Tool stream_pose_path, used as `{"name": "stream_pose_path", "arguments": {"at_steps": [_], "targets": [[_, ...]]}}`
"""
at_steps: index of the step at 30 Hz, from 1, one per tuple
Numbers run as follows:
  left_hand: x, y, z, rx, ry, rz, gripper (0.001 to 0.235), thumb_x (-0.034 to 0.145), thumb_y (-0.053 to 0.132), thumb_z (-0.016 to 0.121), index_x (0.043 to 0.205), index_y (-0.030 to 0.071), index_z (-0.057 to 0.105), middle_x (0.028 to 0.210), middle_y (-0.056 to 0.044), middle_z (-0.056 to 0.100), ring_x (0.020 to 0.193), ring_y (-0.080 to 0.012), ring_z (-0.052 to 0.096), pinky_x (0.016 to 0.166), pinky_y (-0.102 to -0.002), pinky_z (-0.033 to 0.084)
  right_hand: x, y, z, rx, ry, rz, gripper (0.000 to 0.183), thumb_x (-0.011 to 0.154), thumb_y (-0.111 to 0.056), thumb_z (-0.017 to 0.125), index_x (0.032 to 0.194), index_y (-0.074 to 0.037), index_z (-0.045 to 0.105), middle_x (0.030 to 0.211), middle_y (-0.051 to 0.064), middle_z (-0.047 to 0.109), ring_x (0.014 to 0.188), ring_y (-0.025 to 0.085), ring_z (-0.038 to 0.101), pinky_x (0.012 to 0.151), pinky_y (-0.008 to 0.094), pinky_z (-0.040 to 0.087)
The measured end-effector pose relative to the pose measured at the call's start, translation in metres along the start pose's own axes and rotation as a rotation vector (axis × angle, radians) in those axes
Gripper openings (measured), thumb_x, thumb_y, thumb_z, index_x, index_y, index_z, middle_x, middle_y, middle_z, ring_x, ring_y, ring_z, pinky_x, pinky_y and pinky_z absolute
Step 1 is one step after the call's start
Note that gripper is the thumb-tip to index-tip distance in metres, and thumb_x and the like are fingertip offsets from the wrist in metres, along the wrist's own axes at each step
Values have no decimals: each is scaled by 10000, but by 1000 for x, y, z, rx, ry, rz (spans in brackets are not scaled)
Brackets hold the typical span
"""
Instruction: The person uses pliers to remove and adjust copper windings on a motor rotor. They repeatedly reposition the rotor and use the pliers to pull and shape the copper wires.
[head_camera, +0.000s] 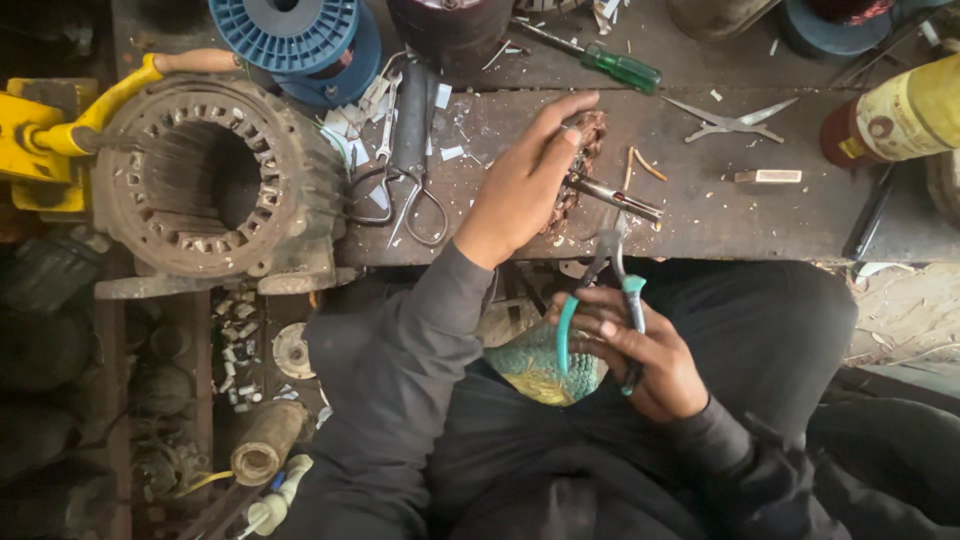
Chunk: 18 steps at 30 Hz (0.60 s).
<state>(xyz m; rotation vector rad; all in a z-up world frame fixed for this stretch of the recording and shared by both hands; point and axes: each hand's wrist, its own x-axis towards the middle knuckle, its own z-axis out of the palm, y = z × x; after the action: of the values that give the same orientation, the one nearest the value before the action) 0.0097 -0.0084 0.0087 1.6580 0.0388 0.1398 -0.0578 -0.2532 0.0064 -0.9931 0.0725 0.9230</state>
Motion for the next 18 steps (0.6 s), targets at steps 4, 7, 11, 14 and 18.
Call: {"name": "stream_pose_path", "arguments": {"at_steps": [4,7,11,14,18], "targets": [[-5,7,3,-86,8,-39,376,1122,263,456,1476,141,488,1402,-117,635,1227,-229,640,1064,-343,498,-6,7,20,-45,31,63,522,917,-82,578,1411,66,502,1415,262,611,1296,356,608,1057,463,480],[-7,2,8,-165,-13,-41,372,1124,268,469,1462,115,470,1384,-119,611,1198,-216,623,1047,-346,497,-6,2,25,-436,108,-58,529,924,-57,640,1443,2,561,1335,271,596,1178,330,623,987,395,443],[-8,-5,20,38,84,64,380,1095,306,542,1398,88,472,1431,-113,563,1345,-263,544,1168,-414,379,3,-18,26,-1659,468,-588,533,827,-106,645,1357,-75,593,1432,224,489,1325,412,476,1111,508,378],[-11,-8,34,225,195,122,404,1102,337,556,1404,84,461,1485,-146,497,1411,-322,459,1207,-463,295,5,-26,34,-2073,694,-515,608,782,-88,618,1390,-99,620,1526,226,442,1418,417,402,1165,601,269],[-10,-6,41,228,265,102,415,1093,345,556,1389,82,433,1494,-166,500,1354,-313,496,1198,-464,329,14,-25,44,-2230,800,-484,543,891,-100,592,1432,-128,626,1606,196,421,1499,384,369,1211,628,205]]}}
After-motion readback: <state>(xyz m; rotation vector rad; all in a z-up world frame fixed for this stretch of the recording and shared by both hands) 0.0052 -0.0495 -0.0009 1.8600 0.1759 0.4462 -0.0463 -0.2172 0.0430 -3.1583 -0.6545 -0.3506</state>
